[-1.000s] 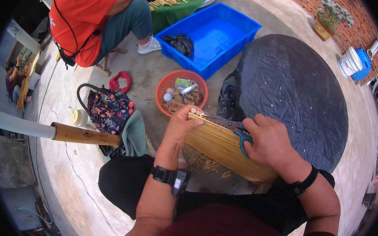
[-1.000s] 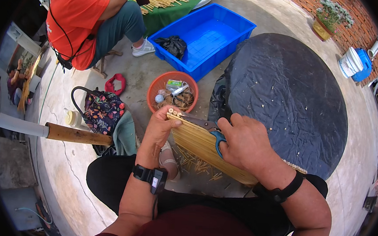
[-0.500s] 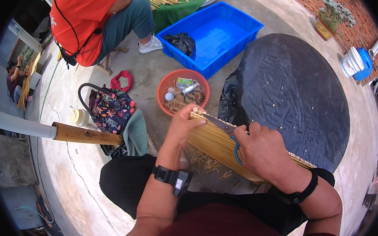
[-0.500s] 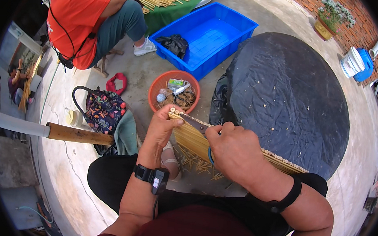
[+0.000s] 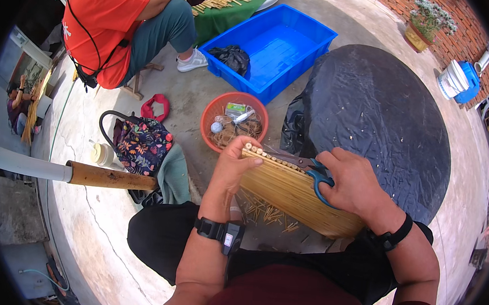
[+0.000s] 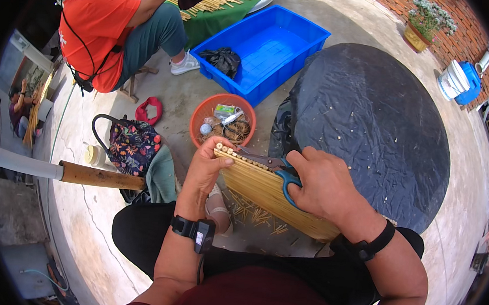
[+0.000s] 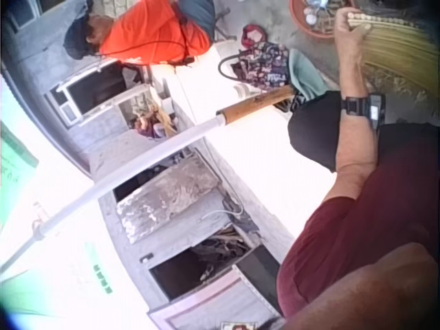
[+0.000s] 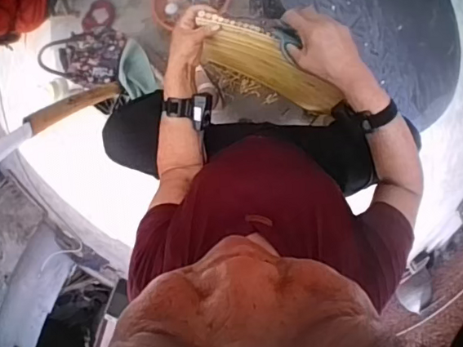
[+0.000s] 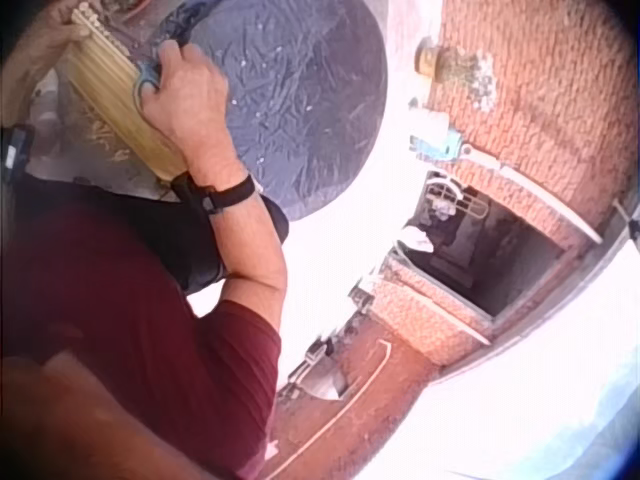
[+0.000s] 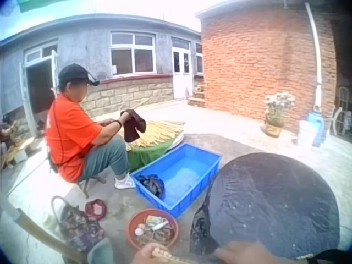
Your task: The person trims the edges of a woven bamboo mat using scissors. The person holds the mat and cuts along the perimeter to remove excess material and uneven ends of the bamboo sticks.
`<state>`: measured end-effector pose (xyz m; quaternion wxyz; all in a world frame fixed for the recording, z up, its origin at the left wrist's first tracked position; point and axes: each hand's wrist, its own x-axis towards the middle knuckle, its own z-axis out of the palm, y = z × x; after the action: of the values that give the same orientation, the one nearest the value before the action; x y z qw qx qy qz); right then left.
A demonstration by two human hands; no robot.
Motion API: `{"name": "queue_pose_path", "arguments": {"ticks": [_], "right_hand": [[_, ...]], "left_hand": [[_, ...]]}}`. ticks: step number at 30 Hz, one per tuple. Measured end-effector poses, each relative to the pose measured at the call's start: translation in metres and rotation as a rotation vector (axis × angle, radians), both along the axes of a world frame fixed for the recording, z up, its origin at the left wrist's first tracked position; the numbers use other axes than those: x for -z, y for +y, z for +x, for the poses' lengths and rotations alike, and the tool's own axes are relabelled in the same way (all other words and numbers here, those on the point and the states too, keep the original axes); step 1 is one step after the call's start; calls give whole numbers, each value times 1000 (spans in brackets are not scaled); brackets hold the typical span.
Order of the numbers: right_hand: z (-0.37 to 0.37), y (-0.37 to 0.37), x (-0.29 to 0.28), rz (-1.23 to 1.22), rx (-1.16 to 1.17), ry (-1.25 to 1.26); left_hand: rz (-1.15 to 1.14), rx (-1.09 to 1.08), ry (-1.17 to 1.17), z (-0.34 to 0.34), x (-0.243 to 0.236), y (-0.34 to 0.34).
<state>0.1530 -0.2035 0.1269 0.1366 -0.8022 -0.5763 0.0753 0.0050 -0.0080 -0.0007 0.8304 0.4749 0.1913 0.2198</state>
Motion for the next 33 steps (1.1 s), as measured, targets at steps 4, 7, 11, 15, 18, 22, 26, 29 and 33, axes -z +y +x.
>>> {"name": "queue_pose_path", "arguments": {"ticks": [4, 7, 11, 15, 18, 22, 26, 29, 33], "right_hand": [[3, 2, 7, 9, -38, 56], [2, 5, 7, -11, -38, 78], [2, 6, 10, -23, -44, 72], [3, 8, 13, -27, -55, 89], [6, 10, 11, -46, -59, 73], [23, 17, 3, -71, -168, 40], [30, 23, -6, -68, -275, -96], [26, 22, -4, 32, -309, -188], [15, 11, -2, 43, -255, -196]], "left_hand": [[-42, 19, -51, -1, -1, 0], [-67, 20, -77, -2, 0, 1], [-97, 14, -79, -2, -4, 0], [-101, 14, -65, -4, -4, 1], [-101, 23, -52, -4, 2, 4], [-52, 19, -66, -3, 4, 4], [-76, 33, -37, -6, 5, 6], [-55, 22, -61, -5, 12, 7], [-43, 15, -61, -4, 10, 6]]}}
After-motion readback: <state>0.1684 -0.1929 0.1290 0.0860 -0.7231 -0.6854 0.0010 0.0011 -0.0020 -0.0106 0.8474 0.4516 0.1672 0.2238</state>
